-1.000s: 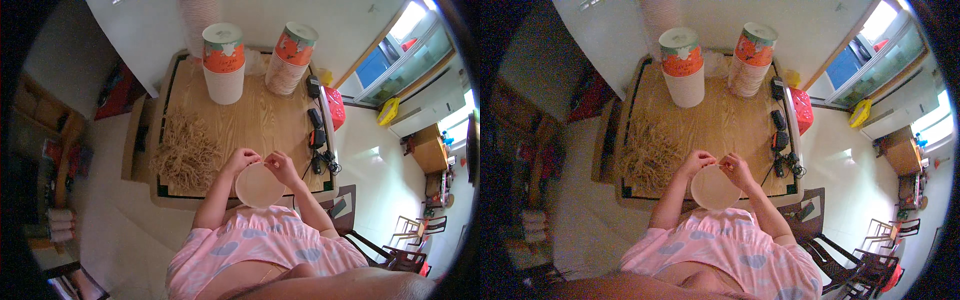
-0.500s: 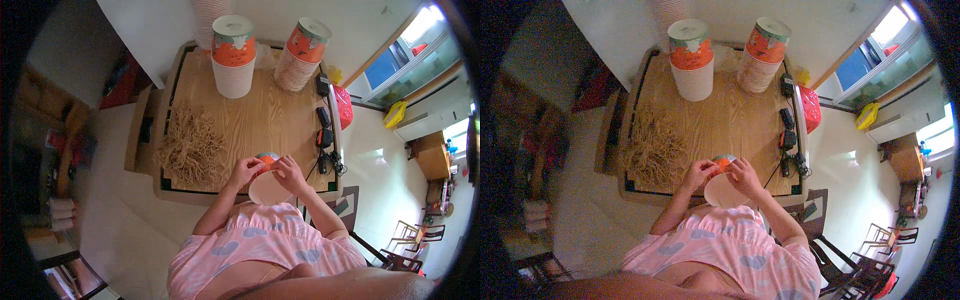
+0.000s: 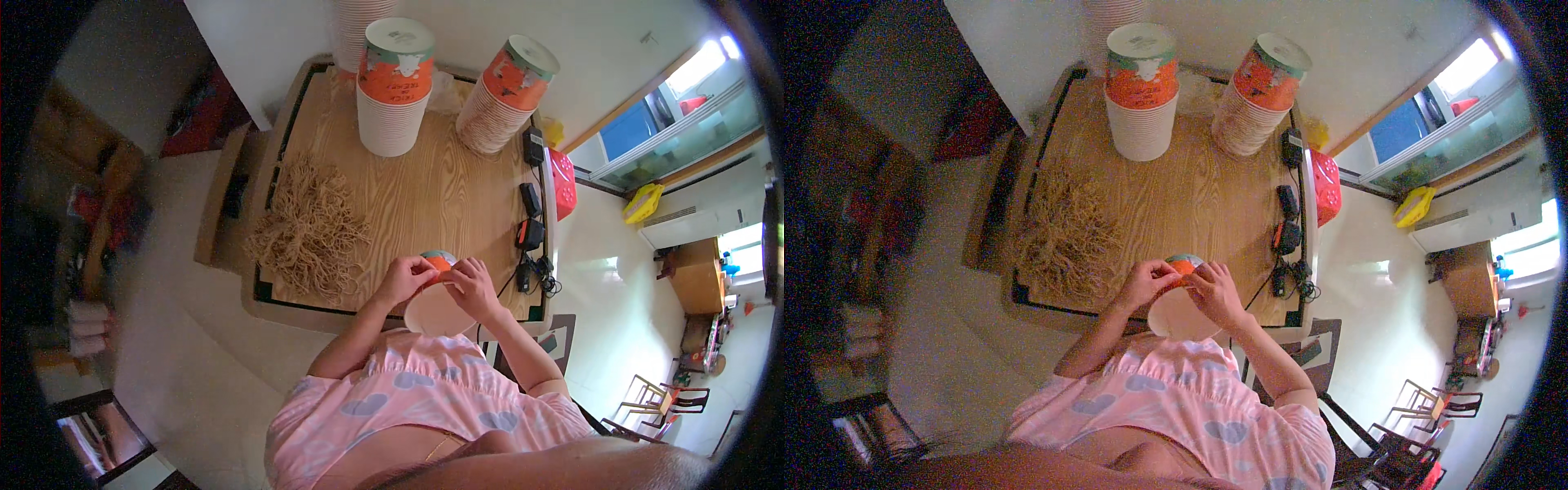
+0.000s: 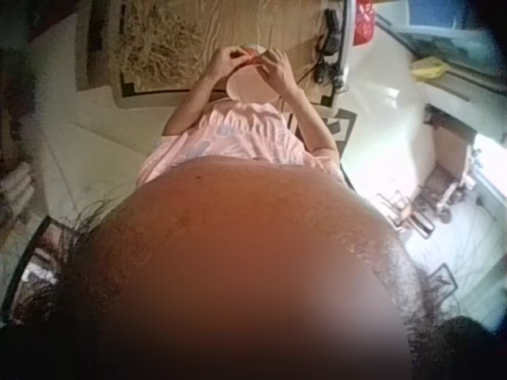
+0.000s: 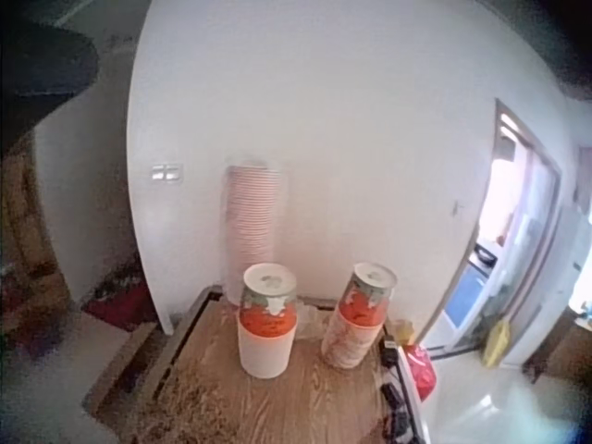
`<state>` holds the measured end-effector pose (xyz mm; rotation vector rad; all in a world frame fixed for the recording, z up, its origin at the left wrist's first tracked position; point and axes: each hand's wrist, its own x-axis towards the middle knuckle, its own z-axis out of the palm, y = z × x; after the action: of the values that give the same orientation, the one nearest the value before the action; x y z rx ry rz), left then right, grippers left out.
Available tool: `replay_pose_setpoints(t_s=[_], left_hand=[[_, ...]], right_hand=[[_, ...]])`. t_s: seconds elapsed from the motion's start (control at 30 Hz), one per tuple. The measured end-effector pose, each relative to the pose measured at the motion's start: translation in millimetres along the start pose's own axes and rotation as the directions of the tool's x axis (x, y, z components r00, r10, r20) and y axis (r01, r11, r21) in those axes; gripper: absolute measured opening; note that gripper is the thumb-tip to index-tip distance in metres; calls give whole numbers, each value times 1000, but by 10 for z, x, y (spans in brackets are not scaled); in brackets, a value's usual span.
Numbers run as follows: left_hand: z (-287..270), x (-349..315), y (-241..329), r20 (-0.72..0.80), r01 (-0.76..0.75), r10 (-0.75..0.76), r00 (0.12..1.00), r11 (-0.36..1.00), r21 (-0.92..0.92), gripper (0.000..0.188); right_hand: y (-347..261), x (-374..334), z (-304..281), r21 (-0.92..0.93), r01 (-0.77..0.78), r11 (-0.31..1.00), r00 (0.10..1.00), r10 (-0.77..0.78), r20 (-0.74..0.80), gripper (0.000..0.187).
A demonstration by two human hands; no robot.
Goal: Packing shredded paper filler into decorative paper cups.
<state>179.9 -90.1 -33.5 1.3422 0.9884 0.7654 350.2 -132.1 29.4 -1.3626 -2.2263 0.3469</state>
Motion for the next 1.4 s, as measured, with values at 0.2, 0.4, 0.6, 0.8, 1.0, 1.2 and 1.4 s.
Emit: replay_pose_setpoints(t_s=[0.2, 0.4, 0.6, 0.8, 1.0, 1.2, 1.4], left_hand=[[8, 3, 116, -19, -34, 36, 999, 995, 91, 13], [37, -12, 177, -79, -148, 168, 983, 966, 213, 11], [106, 12, 122, -177, -165, 228, 958, 936, 311, 9], [15, 72, 47, -52, -80, 82, 995, 996, 33, 10], [-185, 109, 96, 221, -145, 136, 966, 989, 29, 13], [-143, 139, 240, 305, -277, 198, 932, 930, 243, 11], [-51, 127, 243, 214, -254, 201, 956, 932, 260, 11]], right_hand=[[17, 52, -33, 6, 27, 1000, 999, -27, 22, 20], [42, 99, -47, 56, 26, 998, 997, -30, 72, 19], [120, 83, -14, 89, -46, 995, 991, 35, 127, 21], [66, 22, 41, 173, -186, 967, 981, 171, 94, 21], [73, -7, 23, 109, -81, 991, 996, 77, 38, 19], [60, -28, 2, 115, -66, 991, 993, 55, 102, 20], [77, -45, -16, 127, -43, 991, 996, 32, 88, 18]])
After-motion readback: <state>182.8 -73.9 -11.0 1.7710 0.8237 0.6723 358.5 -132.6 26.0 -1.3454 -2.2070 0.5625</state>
